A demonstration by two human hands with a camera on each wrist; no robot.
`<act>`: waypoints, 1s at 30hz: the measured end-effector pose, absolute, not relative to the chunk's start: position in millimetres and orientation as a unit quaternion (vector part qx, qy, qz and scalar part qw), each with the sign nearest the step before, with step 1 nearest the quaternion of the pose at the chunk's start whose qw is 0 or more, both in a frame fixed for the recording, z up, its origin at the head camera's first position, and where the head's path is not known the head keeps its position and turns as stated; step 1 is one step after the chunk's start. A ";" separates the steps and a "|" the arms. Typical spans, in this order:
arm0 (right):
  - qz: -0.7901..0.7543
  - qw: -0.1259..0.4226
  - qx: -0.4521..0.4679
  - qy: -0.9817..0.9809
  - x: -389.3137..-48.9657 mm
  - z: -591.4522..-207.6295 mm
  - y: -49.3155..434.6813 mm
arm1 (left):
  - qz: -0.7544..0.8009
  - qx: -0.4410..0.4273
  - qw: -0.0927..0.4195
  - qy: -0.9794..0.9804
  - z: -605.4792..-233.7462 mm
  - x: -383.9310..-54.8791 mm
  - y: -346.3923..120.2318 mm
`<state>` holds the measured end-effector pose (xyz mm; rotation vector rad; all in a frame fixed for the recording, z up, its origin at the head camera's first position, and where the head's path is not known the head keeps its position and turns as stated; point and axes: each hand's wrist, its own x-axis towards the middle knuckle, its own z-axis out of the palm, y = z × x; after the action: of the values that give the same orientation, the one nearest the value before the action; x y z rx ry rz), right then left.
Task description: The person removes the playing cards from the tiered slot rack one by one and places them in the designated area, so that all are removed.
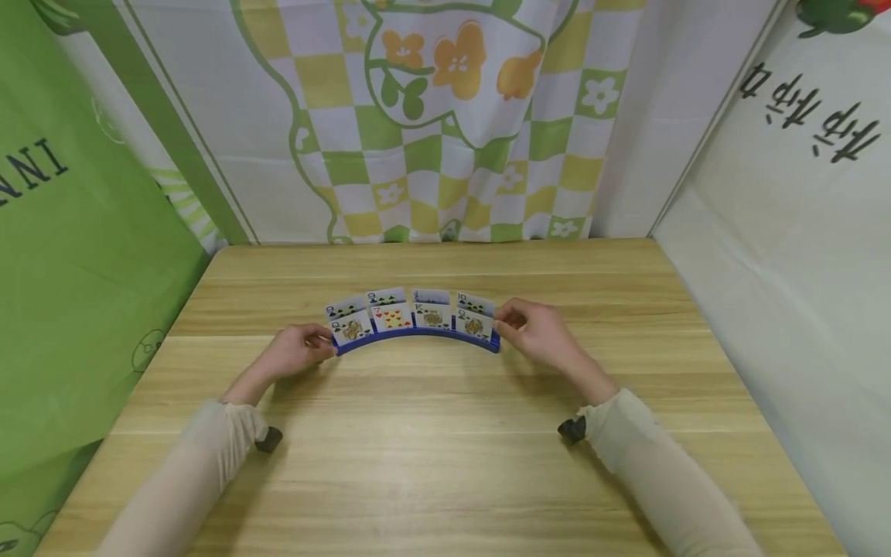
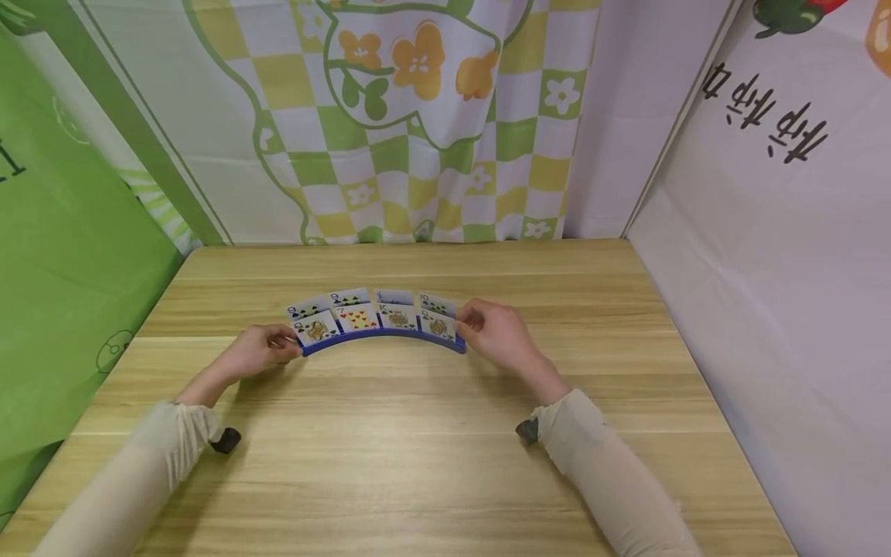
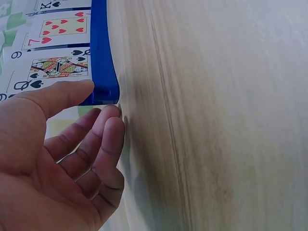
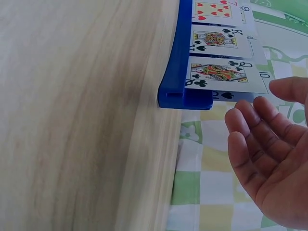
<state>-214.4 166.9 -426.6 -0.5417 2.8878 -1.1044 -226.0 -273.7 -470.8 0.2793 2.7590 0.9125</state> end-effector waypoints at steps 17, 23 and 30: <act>-0.345 -0.007 -0.159 0.925 -214.2 -433.6 158.8 | 0.318 0.091 0.103 0.938 -476.2 -228.4 -270.3; -0.342 -0.010 -0.150 0.927 -214.8 -434.7 157.3 | 0.319 0.083 0.110 0.938 -476.2 -228.3 -268.9; -0.340 -0.016 -0.142 0.930 -215.4 -436.3 156.7 | 0.320 0.089 0.097 0.938 -476.3 -228.1 -269.1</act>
<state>-215.4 156.7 -436.3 -0.4517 2.9505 -1.0780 -228.1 -269.1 -476.3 0.2628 2.7778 0.9470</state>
